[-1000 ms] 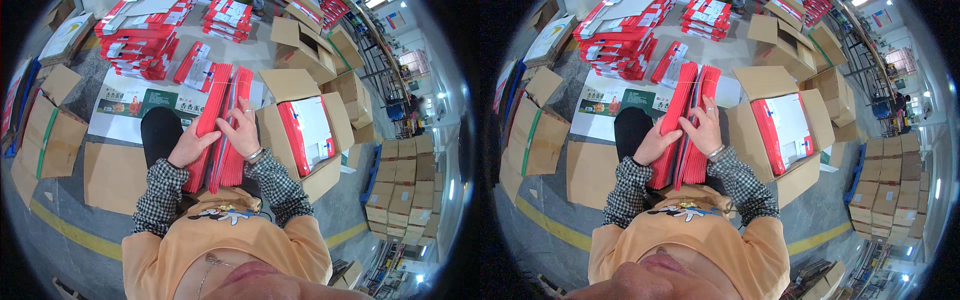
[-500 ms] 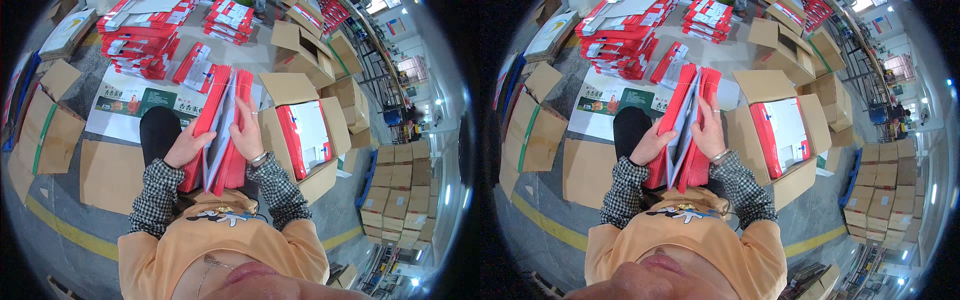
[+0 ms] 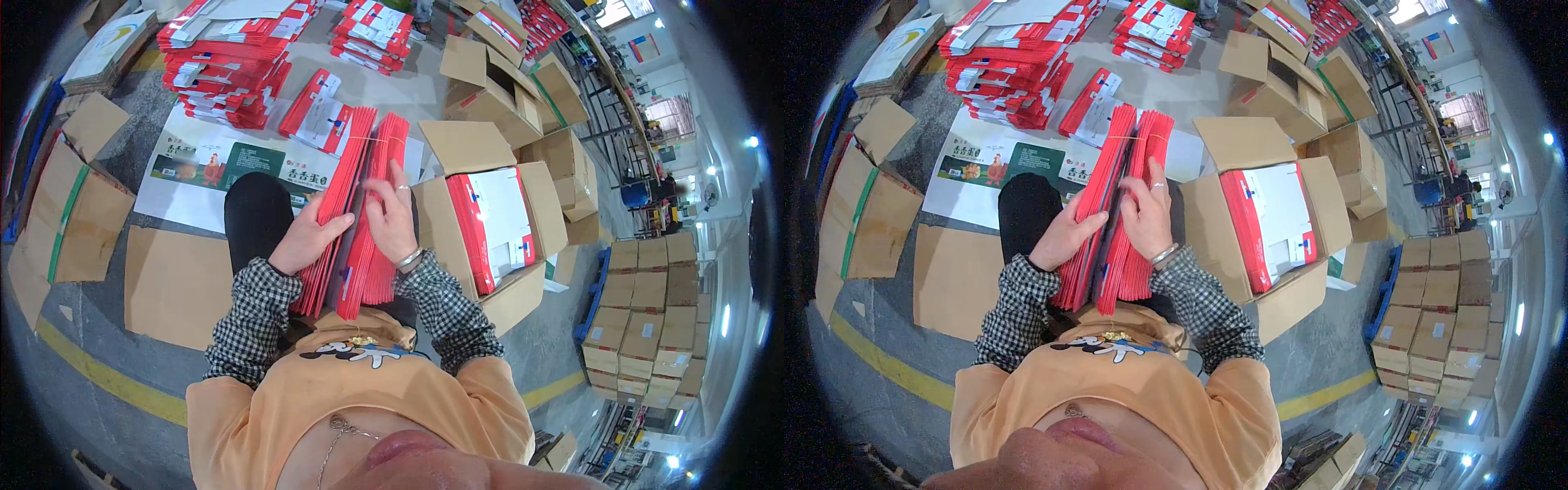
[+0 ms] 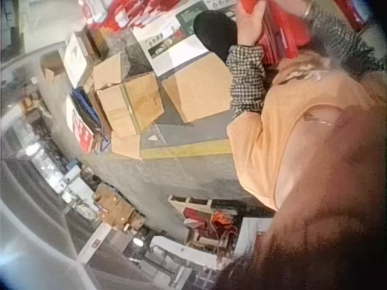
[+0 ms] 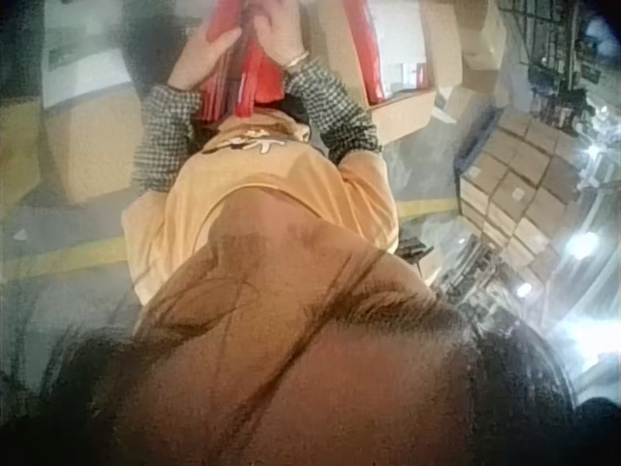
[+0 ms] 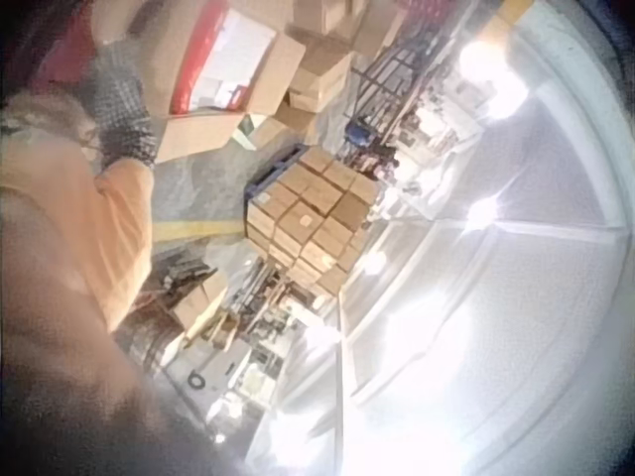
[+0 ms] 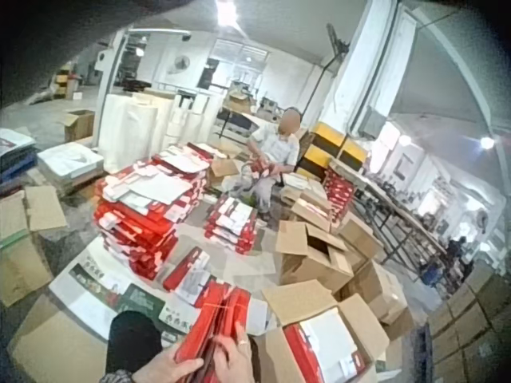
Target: The person packs cardboard packaging boxes into a larger carton by hand.
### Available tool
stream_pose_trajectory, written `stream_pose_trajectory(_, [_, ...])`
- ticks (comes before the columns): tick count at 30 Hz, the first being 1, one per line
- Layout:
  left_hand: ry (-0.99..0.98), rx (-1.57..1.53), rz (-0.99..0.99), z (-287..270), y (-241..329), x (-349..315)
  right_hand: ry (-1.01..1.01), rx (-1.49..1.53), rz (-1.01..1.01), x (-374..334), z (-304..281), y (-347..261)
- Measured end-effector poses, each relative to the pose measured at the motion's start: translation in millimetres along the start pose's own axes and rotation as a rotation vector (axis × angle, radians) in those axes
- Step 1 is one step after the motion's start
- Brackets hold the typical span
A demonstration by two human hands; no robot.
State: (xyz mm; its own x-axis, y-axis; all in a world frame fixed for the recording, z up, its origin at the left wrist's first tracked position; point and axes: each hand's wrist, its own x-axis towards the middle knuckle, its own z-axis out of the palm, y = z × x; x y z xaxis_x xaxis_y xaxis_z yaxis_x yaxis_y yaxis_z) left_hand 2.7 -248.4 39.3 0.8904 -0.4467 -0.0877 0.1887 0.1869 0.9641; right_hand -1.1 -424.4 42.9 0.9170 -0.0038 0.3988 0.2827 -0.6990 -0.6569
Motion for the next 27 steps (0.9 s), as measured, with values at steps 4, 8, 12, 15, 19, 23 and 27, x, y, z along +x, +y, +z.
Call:
stream_pose_trajectory(4, [0.000, 0.064, 0.064, 2, 7, -2, -0.048, -0.083, 0.028, 1, 1, -7])
stream_pose_trajectory(8, [-0.015, -0.064, -0.001, -7, -1, -2, 0.024, 0.160, 0.110, 4, -4, -13])
stream_pose_trajectory(12, [0.009, 0.077, 0.043, -4, -3, 0, -0.007, -0.030, -0.034, 3, -1, 3])
stream_pose_trajectory(15, [0.002, 0.021, 0.077, 2, 4, -1, 0.009, -0.086, -0.022, 6, 5, -7])
stream_pose_trajectory(19, [-0.045, -0.078, -0.017, -1, 9, -4, -0.018, -0.072, 0.020, 5, 1, -6])
stream_pose_trajectory(23, [-0.011, 0.007, 0.021, -2, 3, -2, -0.003, 0.070, 0.081, 3, 0, 4])
stream_pose_trajectory(27, [0.000, -0.122, -0.039, 4, 11, -4, -0.035, -0.061, 0.047, 7, 3, -6])
